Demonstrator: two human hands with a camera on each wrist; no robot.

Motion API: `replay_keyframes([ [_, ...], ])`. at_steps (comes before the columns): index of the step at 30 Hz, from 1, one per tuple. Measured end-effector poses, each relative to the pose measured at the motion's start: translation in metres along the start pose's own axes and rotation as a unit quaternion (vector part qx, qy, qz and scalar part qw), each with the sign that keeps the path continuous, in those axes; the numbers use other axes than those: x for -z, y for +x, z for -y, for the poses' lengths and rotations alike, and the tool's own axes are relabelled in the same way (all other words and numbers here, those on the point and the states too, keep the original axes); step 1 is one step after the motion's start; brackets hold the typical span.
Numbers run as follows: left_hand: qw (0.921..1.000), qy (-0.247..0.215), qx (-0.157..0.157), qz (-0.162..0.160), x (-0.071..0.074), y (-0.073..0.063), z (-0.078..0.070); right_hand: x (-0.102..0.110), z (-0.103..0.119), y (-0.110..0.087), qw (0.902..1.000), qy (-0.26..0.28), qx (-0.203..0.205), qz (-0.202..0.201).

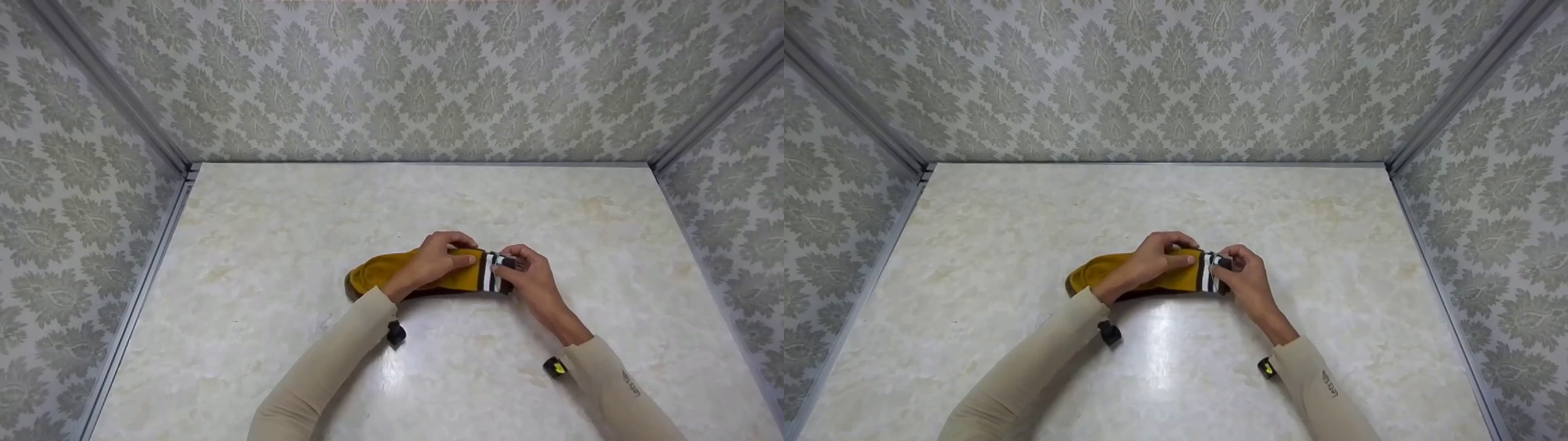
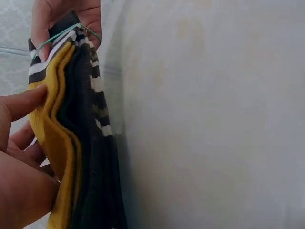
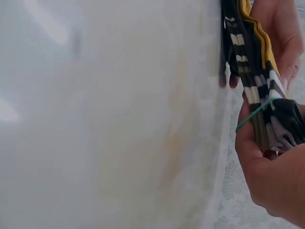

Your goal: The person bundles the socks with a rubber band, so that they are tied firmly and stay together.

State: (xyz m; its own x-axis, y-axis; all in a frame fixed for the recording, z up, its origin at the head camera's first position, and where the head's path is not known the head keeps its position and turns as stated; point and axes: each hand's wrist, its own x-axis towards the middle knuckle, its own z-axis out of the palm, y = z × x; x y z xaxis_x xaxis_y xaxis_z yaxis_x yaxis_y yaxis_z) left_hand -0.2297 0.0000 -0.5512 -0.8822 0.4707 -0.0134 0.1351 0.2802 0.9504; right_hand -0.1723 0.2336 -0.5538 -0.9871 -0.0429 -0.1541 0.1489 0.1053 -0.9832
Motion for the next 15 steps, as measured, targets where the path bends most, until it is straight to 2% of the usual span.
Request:
replay_keyframes([
  [4,0.9981,0.011,-0.051,-0.034,-0.002,-0.002,-0.009,0.001,0.002,-0.001,0.9986,-0.049,0.022,-0.001],
  [7,0.9951,0.041,-0.077,-0.048,-0.004,-0.002,-0.017,0.001,0.005,-0.002,0.9966,-0.075,0.033,-0.005],
  [11,0.9935,0.078,-0.073,-0.037,-0.009,-0.001,-0.027,-0.001,0.009,-0.004,0.9938,-0.099,0.048,-0.009],
  [15,0.9933,0.094,-0.060,-0.028,-0.011,-0.001,-0.031,-0.002,0.011,-0.004,0.9906,-0.117,0.071,-0.011],
])
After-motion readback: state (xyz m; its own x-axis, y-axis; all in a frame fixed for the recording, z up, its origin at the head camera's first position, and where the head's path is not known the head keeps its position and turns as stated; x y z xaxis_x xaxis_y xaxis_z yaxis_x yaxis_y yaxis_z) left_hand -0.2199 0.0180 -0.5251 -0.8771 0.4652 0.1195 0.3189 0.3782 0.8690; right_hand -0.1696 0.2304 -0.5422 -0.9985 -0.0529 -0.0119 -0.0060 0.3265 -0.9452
